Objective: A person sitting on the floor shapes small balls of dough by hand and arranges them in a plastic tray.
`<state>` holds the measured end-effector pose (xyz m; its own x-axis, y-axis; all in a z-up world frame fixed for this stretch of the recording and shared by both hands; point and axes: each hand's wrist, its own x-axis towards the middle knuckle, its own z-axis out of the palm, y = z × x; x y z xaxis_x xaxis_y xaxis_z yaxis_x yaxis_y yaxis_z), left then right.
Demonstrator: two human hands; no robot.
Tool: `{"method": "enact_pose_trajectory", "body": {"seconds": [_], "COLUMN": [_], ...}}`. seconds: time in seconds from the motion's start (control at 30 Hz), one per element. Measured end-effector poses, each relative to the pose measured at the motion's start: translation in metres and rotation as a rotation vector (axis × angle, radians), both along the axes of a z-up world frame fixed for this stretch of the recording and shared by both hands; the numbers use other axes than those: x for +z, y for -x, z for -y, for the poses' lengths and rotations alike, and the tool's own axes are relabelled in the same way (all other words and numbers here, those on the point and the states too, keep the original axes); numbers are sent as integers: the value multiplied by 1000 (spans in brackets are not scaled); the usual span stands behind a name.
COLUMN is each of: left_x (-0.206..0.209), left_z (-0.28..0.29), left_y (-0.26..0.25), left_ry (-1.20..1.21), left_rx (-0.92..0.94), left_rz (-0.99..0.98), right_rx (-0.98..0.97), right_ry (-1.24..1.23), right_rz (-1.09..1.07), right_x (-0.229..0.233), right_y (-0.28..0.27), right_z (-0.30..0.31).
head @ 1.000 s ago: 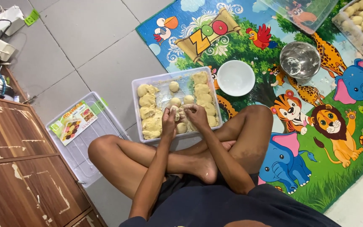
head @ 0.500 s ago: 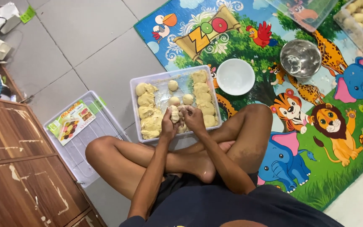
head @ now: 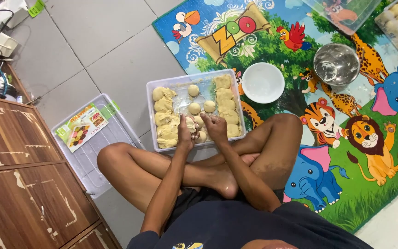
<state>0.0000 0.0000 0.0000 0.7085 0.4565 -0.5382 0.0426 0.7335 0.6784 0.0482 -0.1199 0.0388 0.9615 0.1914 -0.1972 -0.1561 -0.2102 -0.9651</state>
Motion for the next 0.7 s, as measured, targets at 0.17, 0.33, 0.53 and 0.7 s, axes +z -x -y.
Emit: {"method": "enact_pose_trajectory", "body": {"seconds": [0.17,0.33,0.53,0.7], "left_x": [-1,0,-40,-23], "left_z": [0,-2,-5,1], "left_y": [-1,-3,-6,-1], "left_ry": [-7,-161,-182,-94], "left_rx": [46,-9,-80,-195], "left_rz": [-85,-141,-71,-55], "right_rx": [63,62,66,-13], "right_ry": [120,146,5,-76], "right_rz": [72,50,-37,-22], "right_x": [4,14,8,6], "right_y": [0,-1,-6,-13], "right_z": [-2,0,3,3]}}
